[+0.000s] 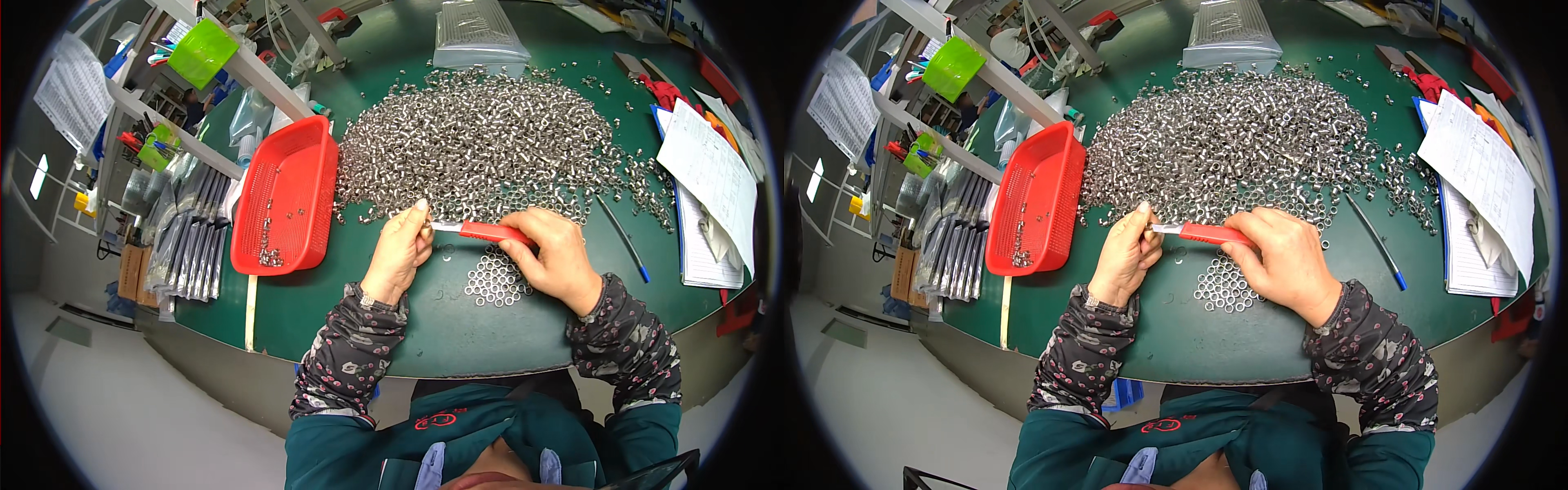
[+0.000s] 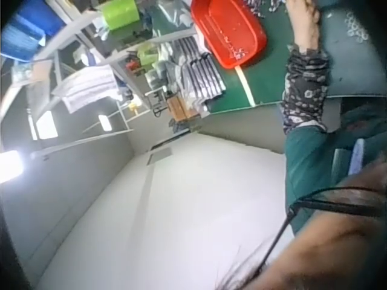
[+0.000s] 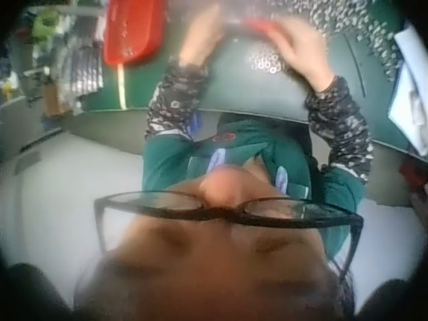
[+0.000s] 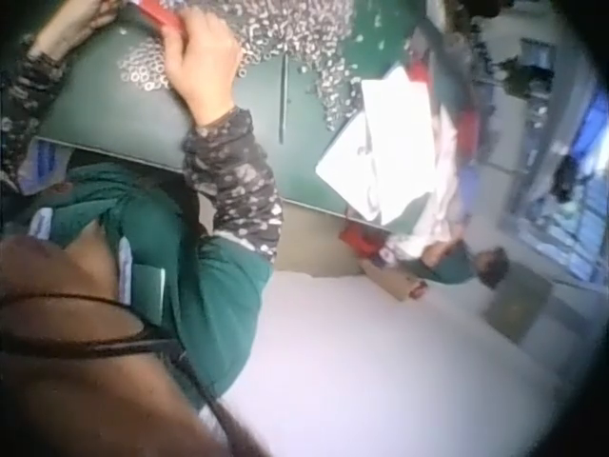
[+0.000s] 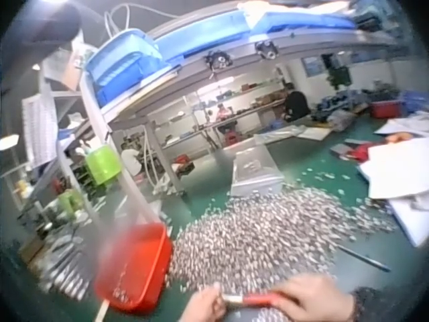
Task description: Using pliers to assemble small metal components at a workbench.
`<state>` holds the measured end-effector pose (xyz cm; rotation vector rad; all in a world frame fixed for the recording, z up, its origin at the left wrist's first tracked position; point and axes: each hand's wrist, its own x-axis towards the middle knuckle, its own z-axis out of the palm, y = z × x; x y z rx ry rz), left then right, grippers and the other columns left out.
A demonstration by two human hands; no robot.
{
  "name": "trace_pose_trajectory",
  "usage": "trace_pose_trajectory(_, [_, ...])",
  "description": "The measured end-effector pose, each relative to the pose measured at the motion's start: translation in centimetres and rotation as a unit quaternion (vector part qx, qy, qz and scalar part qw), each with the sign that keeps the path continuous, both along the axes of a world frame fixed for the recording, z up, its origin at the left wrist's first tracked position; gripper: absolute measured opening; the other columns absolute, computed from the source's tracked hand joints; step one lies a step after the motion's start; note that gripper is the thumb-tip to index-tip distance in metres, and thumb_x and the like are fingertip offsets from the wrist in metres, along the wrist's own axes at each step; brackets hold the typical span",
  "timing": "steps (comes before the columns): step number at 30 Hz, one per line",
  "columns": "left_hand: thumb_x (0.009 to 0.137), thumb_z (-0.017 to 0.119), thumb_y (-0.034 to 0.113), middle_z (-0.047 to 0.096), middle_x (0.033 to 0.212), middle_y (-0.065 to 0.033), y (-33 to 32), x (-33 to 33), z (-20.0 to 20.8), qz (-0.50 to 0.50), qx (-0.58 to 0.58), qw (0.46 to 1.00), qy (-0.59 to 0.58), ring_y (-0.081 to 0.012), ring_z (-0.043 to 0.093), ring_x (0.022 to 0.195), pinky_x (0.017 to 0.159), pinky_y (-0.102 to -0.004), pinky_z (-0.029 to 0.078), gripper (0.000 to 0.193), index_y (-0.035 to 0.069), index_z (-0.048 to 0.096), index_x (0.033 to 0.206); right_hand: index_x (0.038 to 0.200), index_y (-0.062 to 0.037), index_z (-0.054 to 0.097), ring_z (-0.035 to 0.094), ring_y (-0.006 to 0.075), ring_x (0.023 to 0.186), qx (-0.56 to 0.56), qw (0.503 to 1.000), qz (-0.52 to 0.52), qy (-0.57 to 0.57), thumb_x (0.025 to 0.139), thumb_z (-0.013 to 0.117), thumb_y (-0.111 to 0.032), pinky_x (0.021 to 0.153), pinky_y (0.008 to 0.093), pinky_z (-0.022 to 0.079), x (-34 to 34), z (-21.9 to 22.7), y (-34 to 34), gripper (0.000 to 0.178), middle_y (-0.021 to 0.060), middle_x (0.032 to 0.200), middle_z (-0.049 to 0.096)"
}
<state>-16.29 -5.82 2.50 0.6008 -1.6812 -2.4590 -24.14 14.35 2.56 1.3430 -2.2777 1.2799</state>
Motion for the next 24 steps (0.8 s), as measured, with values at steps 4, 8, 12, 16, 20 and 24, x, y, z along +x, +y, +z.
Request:
trace_pose_trajectory(4, [0.095,0.042,0.030,0.033,0.051,0.0039,0.1,0.0,-0.1,-0.013,-0.008,1.000,0.002,-0.0040,0.024,0.040,0.034,-0.0170,0.022,0.036,0.008,0.043,0.065,0.086,-0.0061,0.061,0.056,0.0267,0.062,0.012,0.999,0.018,-0.039,0.076,0.063,-0.020,0.055,0.0364,0.044,0.1,-0.2,0.0,0.017,0.0087,0.067,0.055])
trace_pose_trajectory(8, [0.094,0.043,0.029,0.032,0.051,0.0043,0.1,0.2,0.0,-0.017,0.003,1.000,-0.013,-0.0035,0.025,0.041,0.034,-0.0173,0.022,0.036,0.008,0.042,0.064,0.087,-0.0062,0.061,0.057,0.0270,0.063,0.034,0.998,0.022,-0.058,0.077,0.062,-0.020,0.055,0.0367,0.045,0.0,0.0,0.0,0.017,0.0084,0.068,0.055])
trace_pose_trajectory(12, [0.092,0.046,0.026,0.029,0.051,0.0055,-0.1,0.3,0.3,-0.039,0.040,0.998,-0.038,-0.0032,0.025,0.041,0.034,-0.0175,0.021,0.033,0.009,0.042,0.064,0.087,-0.0068,0.061,0.057,0.0257,0.065,0.040,0.999,0.017,-0.001,0.076,0.063,-0.020,0.055,0.0364,0.045,0.0,0.3,0.1,0.017,0.0076,0.069,0.054])
trace_pose_trajectory(16, [0.091,0.049,0.023,0.028,0.052,0.0062,-0.2,0.4,0.8,-0.047,0.054,0.996,-0.061,-0.0030,0.025,0.041,0.034,-0.0178,0.020,0.030,0.009,0.042,0.065,0.086,-0.0069,0.060,0.055,0.0231,0.066,0.025,0.997,0.006,0.078,0.071,0.066,-0.016,0.055,0.0353,0.045,-0.2,0.2,0.0,0.018,0.0060,0.069,0.052])
trace_pose_trajectory(20, [0.090,0.050,0.022,0.028,0.051,0.0063,-0.4,0.4,1.0,-0.073,0.055,0.993,-0.080,-0.0033,0.024,0.041,0.034,-0.0186,0.019,0.031,0.010,0.039,0.064,0.086,-0.0072,0.060,0.053,0.0214,0.065,0.033,0.993,0.007,0.111,0.068,0.068,-0.013,0.055,0.0345,0.044,-0.2,0.7,0.2,0.021,0.0046,0.069,0.049])
trace_pose_trajectory(24, [0.090,0.050,0.021,0.028,0.050,0.0055,-0.7,0.5,0.9,-0.113,0.052,0.988,-0.086,-0.0041,0.024,0.040,0.033,-0.0192,0.019,0.034,0.011,0.036,0.061,0.086,-0.0083,0.059,0.050,0.0191,0.065,0.039,0.984,-0.007,0.171,0.066,0.068,-0.012,0.054,0.0321,0.041,-0.2,1.0,0.2,0.022,0.0027,0.069,0.047])
